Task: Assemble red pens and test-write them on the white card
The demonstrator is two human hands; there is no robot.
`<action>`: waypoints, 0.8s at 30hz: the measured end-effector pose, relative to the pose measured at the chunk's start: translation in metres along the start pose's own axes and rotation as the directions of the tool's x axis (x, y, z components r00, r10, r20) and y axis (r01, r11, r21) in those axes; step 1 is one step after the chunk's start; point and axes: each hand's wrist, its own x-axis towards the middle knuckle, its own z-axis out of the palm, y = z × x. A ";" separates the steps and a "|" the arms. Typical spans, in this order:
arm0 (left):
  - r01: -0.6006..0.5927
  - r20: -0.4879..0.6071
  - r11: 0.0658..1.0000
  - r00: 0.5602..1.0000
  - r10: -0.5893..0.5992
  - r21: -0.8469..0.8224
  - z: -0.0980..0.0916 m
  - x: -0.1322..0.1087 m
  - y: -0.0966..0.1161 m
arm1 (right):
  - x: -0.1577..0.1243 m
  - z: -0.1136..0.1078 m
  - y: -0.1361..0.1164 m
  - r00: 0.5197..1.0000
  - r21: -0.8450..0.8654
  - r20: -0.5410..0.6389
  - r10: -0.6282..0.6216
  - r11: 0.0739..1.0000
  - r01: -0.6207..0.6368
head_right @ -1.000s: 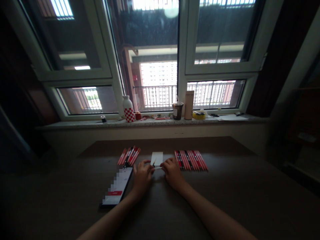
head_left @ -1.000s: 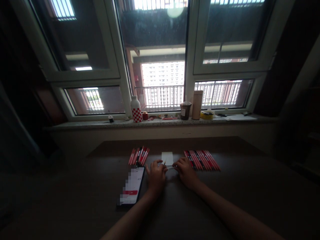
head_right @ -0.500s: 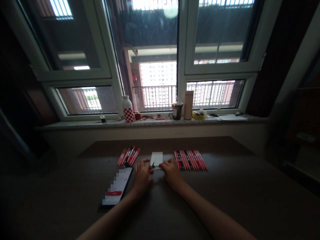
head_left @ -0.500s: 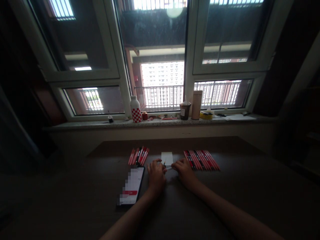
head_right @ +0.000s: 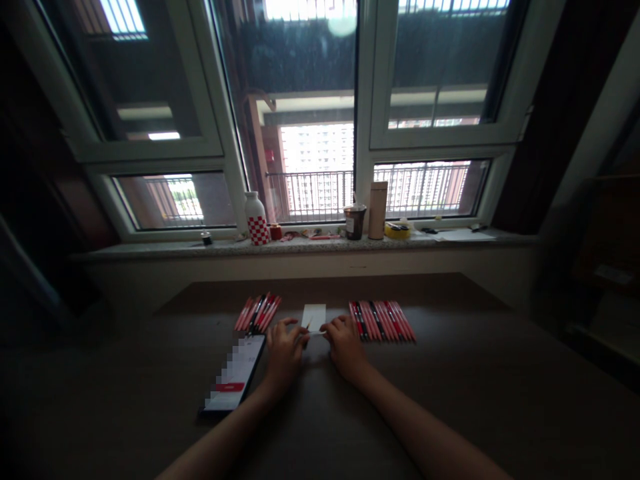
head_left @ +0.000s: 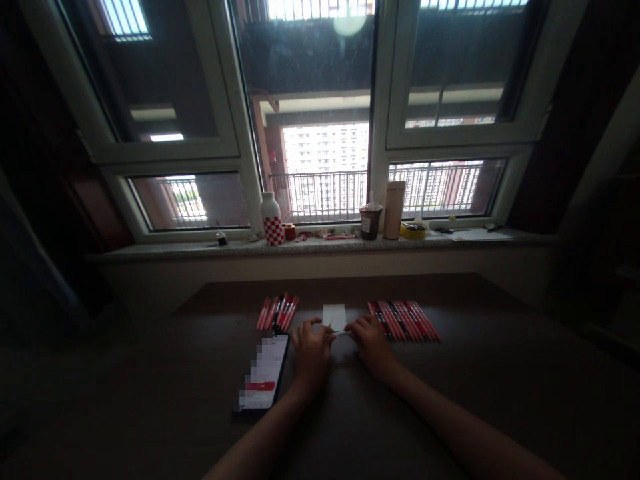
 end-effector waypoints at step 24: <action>0.083 0.033 0.971 0.995 -0.093 0.225 -0.002 -0.001 0.001 | 0.001 -0.001 0.003 0.983 -0.077 -0.071 0.169 0.982 -0.175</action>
